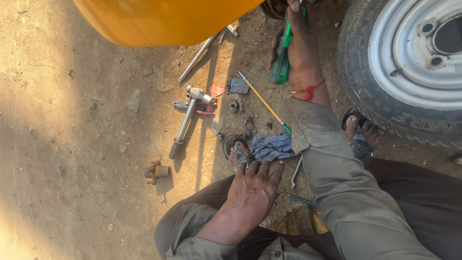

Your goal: The person sits on the ground and uses a screwdriver to work on a component under the yellow body of a vehicle. They then wipe the tire with a cloth and continue using the screwdriver on the vehicle's undercarriage.

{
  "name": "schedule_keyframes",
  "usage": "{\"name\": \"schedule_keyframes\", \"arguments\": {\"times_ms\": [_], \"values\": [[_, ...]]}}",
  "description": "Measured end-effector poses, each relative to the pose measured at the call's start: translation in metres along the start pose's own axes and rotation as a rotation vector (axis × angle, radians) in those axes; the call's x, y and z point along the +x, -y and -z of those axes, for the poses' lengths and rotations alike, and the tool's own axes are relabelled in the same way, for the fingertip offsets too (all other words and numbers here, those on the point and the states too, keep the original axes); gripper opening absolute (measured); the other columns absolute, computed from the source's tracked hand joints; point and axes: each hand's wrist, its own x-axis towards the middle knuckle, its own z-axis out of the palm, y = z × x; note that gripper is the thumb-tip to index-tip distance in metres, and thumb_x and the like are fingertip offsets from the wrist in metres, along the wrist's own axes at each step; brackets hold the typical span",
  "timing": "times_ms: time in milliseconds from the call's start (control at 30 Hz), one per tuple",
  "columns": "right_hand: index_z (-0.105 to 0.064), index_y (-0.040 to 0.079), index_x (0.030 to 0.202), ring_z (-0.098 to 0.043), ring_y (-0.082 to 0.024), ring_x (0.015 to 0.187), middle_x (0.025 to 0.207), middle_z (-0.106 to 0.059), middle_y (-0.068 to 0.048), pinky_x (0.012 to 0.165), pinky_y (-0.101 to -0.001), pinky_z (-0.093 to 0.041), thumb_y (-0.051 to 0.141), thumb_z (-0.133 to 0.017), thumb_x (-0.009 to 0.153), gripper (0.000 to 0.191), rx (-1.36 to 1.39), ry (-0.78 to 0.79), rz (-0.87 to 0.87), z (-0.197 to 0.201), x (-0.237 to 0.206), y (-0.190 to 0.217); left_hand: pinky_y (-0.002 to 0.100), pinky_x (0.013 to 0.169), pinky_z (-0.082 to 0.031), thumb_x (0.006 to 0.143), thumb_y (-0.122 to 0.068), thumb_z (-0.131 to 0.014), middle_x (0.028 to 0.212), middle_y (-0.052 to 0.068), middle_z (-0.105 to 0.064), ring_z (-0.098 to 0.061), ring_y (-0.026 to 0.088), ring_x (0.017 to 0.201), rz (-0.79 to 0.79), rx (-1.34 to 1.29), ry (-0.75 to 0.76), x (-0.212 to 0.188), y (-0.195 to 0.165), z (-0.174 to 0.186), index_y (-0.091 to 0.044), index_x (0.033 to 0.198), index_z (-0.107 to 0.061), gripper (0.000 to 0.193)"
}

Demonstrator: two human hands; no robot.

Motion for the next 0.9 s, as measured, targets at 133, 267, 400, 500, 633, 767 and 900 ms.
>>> {"name": "schedule_keyframes", "arguments": {"times_ms": [133, 267, 400, 500, 633, 767, 900], "values": [[-0.050, 0.016, 0.155, -0.065, -0.017, 0.064, 0.080, -0.061, -0.007, 0.052, -0.0360, -0.057, 0.058, -0.064, 0.105, 0.066, 0.048, 0.014, 0.002, 0.007, 0.002, -0.003, 0.060, 0.100, -0.043, 0.091, -0.018, -0.064, 0.129, 0.025, -0.059, -0.057, 0.040, 0.122, 0.040, -0.048, 0.070, 0.000, 0.002, 0.002, 0.000, 0.151, -0.044, 0.066], [-0.049, 0.017, 0.154, -0.065, -0.019, 0.061, 0.078, -0.061, -0.009, 0.051, -0.0371, -0.057, 0.057, -0.064, 0.106, 0.064, 0.051, 0.022, 0.010, 0.009, -0.001, -0.003, 0.059, 0.100, -0.043, 0.089, -0.018, -0.066, 0.129, 0.026, -0.059, -0.058, 0.039, 0.120, 0.010, -0.026, 0.036, 0.001, 0.003, 0.003, 0.001, 0.150, -0.045, 0.068], [-0.049, 0.017, 0.152, -0.063, -0.021, 0.056, 0.077, -0.061, -0.009, 0.050, -0.0379, -0.056, 0.060, -0.063, 0.103, 0.067, 0.070, 0.044, -0.034, 0.010, -0.005, 0.002, 0.060, 0.099, -0.043, 0.087, -0.018, -0.066, 0.129, 0.026, -0.059, -0.058, 0.040, 0.120, 0.005, -0.024, 0.009, 0.001, 0.003, 0.001, 0.001, 0.149, -0.046, 0.068], [-0.049, 0.015, 0.150, -0.062, -0.021, 0.055, 0.077, -0.062, -0.009, 0.050, -0.0387, -0.056, 0.062, -0.063, 0.103, 0.068, 0.076, 0.048, -0.055, 0.014, -0.006, 0.006, 0.060, 0.101, -0.043, 0.087, -0.017, -0.066, 0.130, 0.025, -0.059, -0.058, 0.039, 0.121, 0.007, -0.006, 0.040, 0.000, 0.003, -0.001, 0.001, 0.150, -0.045, 0.068], [-0.044, 0.017, 0.154, -0.065, -0.021, 0.058, 0.080, -0.062, -0.008, 0.052, -0.0404, -0.057, 0.062, -0.060, 0.102, 0.071, 0.255, 0.075, -0.143, 0.021, -0.005, 0.008, 0.061, 0.100, -0.042, 0.089, -0.018, -0.066, 0.129, 0.025, -0.059, -0.058, 0.040, 0.120, 0.014, -0.022, 0.052, 0.002, 0.004, -0.002, 0.000, 0.150, -0.045, 0.068], [-0.048, 0.012, 0.158, -0.066, -0.021, 0.062, 0.085, -0.064, -0.008, 0.056, -0.0412, -0.057, 0.058, -0.060, 0.107, 0.070, 0.421, 0.019, -0.280, 0.023, -0.005, 0.002, 0.060, 0.099, -0.042, 0.084, -0.019, -0.068, 0.130, 0.025, -0.059, -0.059, 0.039, 0.118, 0.019, -0.011, 0.005, 0.006, 0.002, 0.001, -0.001, 0.149, -0.046, 0.071], [-0.052, 0.016, 0.151, -0.066, -0.020, 0.057, 0.077, -0.062, -0.007, 0.051, -0.0395, -0.058, 0.062, -0.060, 0.102, 0.067, 0.181, -0.033, -0.082, 0.025, -0.018, -0.002, 0.058, 0.100, -0.041, 0.083, -0.020, -0.068, 0.127, 0.022, -0.061, -0.059, 0.037, 0.116, 0.020, -0.028, -0.044, 0.006, 0.001, 0.008, -0.002, 0.147, -0.049, 0.069]]}}
